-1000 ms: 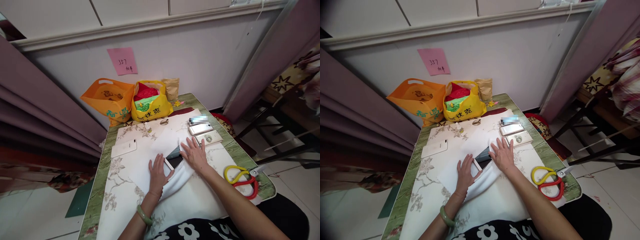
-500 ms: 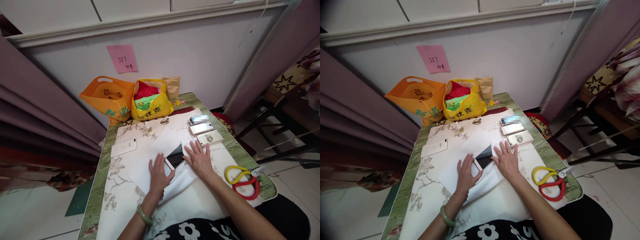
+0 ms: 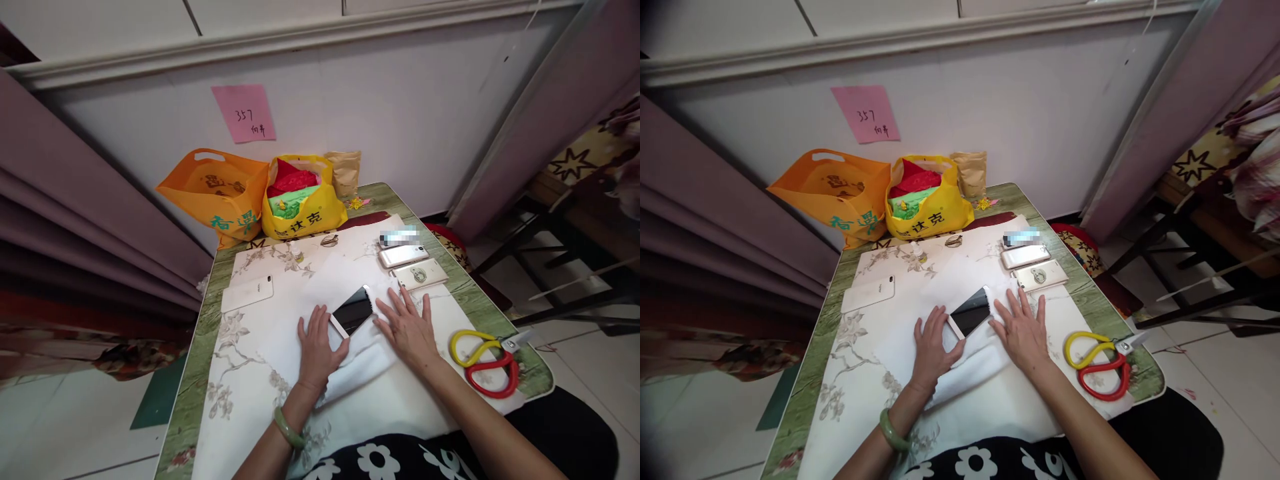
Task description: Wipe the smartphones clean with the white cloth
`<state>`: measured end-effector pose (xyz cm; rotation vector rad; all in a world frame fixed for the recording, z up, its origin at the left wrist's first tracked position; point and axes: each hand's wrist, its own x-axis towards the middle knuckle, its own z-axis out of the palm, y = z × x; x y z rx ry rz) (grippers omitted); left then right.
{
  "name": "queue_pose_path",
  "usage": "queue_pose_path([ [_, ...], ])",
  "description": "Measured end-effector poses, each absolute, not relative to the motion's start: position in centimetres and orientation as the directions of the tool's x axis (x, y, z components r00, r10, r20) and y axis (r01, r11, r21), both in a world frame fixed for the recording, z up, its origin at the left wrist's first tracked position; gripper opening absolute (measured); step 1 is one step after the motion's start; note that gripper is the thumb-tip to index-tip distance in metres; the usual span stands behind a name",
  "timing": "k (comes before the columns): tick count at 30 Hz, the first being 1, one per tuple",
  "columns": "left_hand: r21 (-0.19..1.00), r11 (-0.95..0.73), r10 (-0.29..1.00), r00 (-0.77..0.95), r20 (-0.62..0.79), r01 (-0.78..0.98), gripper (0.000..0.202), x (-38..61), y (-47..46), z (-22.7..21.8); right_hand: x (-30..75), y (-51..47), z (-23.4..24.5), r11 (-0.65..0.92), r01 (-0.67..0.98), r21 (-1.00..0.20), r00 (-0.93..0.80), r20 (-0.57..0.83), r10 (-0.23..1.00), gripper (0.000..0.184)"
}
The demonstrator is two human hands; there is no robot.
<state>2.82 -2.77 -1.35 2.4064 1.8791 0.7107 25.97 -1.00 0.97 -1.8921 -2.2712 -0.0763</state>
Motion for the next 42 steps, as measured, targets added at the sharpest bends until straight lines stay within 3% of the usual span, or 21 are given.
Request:
queue_pose_path([
  [7, 0.261, -0.292, 0.921, 0.197, 0.337, 0.920, 0.056, 2.5, -2.7, -1.6, 23.7, 3.4, 1.4, 0.190, 0.976, -0.109, -0.173, 0.150, 0.973, 0.046],
  [16, 0.281, -0.274, 0.933, 0.184, 0.309, 0.920, 0.060, 2.8, -2.9, -1.2, 25.5, -0.2, 0.4, 0.180, 0.978, -0.105, -0.161, 0.169, 0.972, 0.045],
  [23, 0.271, -0.275, 0.932, 0.186, 0.313, 0.922, 0.058, 2.7, -2.8, -1.3, 23.5, 2.6, 1.6, 0.195, 0.974, -0.114, -0.174, 0.170, 0.970, 0.047],
  [32, 0.286, -0.272, 0.943, 0.196, 0.268, 0.919, 0.060, 2.6, -3.0, -1.1, 18.9, -0.6, 1.4, 0.427, 0.885, -0.186, -0.384, 0.228, 0.895, 0.049],
  [39, 0.289, -0.267, 0.936, 0.175, 0.306, 0.919, 0.057, 2.8, -3.0, -1.0, 21.2, 1.4, 1.8, 0.227, 0.960, -0.166, -0.192, 0.204, 0.960, 0.044],
  [42, 0.309, -0.266, 0.943, 0.179, 0.282, 0.913, 0.056, 2.7, -3.1, -1.0, 19.6, 0.4, 1.6, 0.305, 0.936, -0.174, -0.267, 0.213, 0.940, 0.050],
])
